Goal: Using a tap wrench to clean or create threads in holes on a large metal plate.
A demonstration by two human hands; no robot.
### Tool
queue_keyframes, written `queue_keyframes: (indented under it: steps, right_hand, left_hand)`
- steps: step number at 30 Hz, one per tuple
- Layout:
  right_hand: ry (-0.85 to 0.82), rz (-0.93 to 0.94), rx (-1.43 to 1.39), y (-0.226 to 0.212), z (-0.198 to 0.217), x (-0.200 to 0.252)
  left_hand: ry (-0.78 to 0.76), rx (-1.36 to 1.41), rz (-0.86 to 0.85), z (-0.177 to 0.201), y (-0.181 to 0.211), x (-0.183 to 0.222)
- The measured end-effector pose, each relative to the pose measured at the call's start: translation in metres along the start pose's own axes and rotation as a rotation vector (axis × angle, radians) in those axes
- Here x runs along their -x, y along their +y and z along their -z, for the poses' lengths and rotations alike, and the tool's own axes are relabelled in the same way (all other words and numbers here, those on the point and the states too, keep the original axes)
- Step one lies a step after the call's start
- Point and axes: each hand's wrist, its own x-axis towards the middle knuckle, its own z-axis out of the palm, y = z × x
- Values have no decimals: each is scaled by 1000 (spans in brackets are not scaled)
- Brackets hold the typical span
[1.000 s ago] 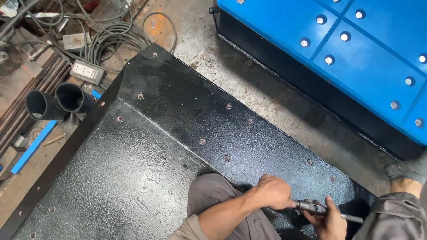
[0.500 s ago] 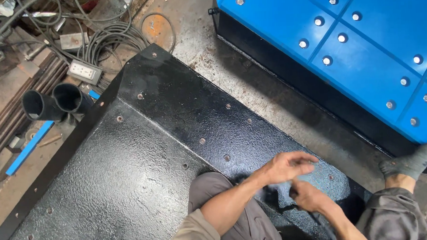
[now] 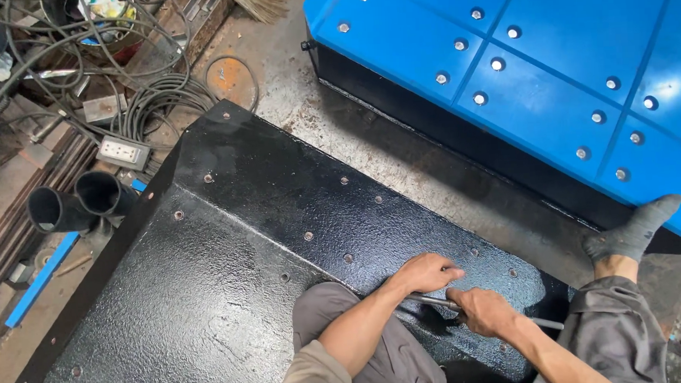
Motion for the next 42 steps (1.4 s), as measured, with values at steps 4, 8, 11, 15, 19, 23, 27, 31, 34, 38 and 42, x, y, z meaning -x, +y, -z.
queue_keyframes:
  steps: [4,8,11,15,19,23,27,31,34,38,42]
  right_hand:
    - [-3,218,47,19,-11,-12]
    - [-35,330,237,11,-3,0]
    - [-114,418,345,5,0,10]
    - [-18,696,597,0,8,26]
    - [11,547,369,33,-4,24]
    - [6,290,149,59,-5,30]
    - [36,-76,-241,127,-49,0]
    - [114,-143,-1030,188,-94,-23]
    - [318,-274,-1084,184,-91,-25]
    - [414,-494,-1370,142,-25,9]
    - [560,-500,-1603,91,16,71]
  left_hand:
    - [-165,30,64,-3,-6,-5]
    - [-272,1,-43,-53,-43,-29]
    - [-316,-51,-113,-57,-39,-29]
    - [-354,66,-28,-71,-43,-28]
    - [-321,-19,-155,-86,-49,-36]
    - [-254,-68,-164,-113,-61,-55]
    - [-424,237,-39,-109,-51,-64]
    - [-474,623,65,-72,-24,-44]
    - [-301,378,27,-7,4,-5]
    - [-177,456,-106,-17,-1,-18]
    - [-232,1028,-241,-18,9,-10]
